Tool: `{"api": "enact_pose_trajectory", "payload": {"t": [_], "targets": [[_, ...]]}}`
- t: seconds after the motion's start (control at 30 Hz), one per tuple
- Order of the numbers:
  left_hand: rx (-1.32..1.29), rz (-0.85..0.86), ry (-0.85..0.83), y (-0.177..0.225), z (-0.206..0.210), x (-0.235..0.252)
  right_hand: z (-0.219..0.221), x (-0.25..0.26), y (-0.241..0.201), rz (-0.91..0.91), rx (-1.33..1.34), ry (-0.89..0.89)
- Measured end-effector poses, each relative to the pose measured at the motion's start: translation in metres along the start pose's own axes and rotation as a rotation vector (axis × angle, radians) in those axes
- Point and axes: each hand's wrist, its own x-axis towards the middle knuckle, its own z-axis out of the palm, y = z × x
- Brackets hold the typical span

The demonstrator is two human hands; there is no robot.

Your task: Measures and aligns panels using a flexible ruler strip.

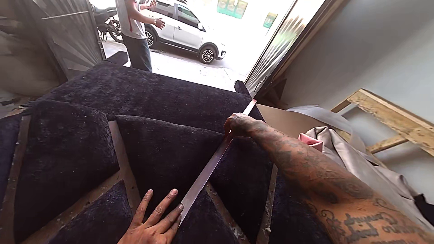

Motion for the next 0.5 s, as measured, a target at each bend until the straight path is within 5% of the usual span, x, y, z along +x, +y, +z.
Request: {"api": "enact_pose_trajectory", "payload": {"t": [0.5], "targets": [[-0.043,-0.03,-0.015,0.006,-0.003,-0.007,-0.022,0.033,-0.012,0.073,-0.286,-0.201]]}}
